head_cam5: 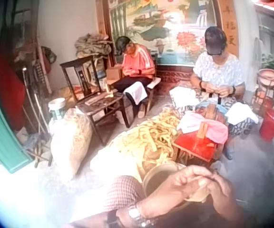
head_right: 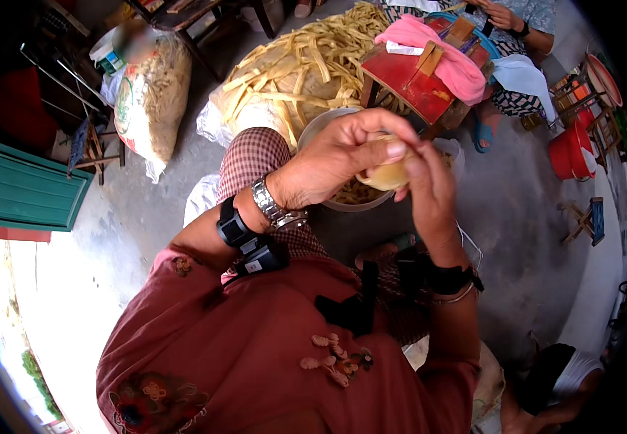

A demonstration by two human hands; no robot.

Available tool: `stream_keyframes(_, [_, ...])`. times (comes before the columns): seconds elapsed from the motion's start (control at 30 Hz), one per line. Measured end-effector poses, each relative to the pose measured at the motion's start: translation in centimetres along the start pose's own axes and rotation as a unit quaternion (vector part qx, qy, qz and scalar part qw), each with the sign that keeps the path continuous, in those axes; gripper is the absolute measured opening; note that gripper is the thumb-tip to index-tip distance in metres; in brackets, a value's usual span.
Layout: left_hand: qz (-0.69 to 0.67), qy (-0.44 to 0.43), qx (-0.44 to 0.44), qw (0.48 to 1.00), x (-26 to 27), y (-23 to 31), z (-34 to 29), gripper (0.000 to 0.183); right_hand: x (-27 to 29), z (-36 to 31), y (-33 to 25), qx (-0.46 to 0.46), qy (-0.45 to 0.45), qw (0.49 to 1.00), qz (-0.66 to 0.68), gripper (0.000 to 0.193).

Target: The person weaves thin yellow strips by hand, looping them around each other and pulling them tight to form a woven pattern above a white bucket.

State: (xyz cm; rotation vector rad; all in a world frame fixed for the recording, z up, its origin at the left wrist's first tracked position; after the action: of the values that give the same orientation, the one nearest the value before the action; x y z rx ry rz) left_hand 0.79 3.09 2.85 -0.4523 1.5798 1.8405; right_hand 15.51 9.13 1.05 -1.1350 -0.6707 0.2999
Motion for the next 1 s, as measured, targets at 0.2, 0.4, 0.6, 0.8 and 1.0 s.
stream_keyframes(0.2, [0.262,-0.031,-0.116,0.958,0.9,-0.9,1.5,0.043,2.4,1.3,2.1,-0.028,-0.018,0.999,0.030,0.041])
stream_keyframes(0.4, [0.436,0.010,-0.228,0.871,3.3,-2.4,2.7,0.039,1.2,2.0,4.5,-0.099,0.007,0.993,0.062,0.033])
stream_keyframes(0.6, [0.131,0.083,0.120,0.981,4.8,-2.0,2.5,0.041,0.5,3.1,4.8,-0.099,0.055,0.993,-0.033,0.027])
stream_keyframes(0.8, [-0.136,0.070,0.115,0.982,6.5,-1.5,2.7,0.043,-0.3,4.1,5.1,0.028,0.040,0.999,0.000,0.019])
stream_keyframes(1.0, [-0.197,0.117,0.053,0.972,8.9,1.3,2.2,0.042,2.4,2.5,5.5,-0.047,0.017,0.995,-0.083,0.023])
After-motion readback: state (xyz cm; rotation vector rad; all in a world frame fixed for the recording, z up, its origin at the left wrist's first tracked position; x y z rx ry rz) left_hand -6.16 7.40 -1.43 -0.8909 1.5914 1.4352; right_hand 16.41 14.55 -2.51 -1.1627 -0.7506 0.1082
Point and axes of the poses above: each hand's wrist, its own z-axis towards the middle knuckle, its own x-axis out of the back of the hand, y = z × x, the point moved 2 cm from there along z, towards the middle knuckle, and after that the axes turned 10 degrees about -z, right-handed, at the moved point
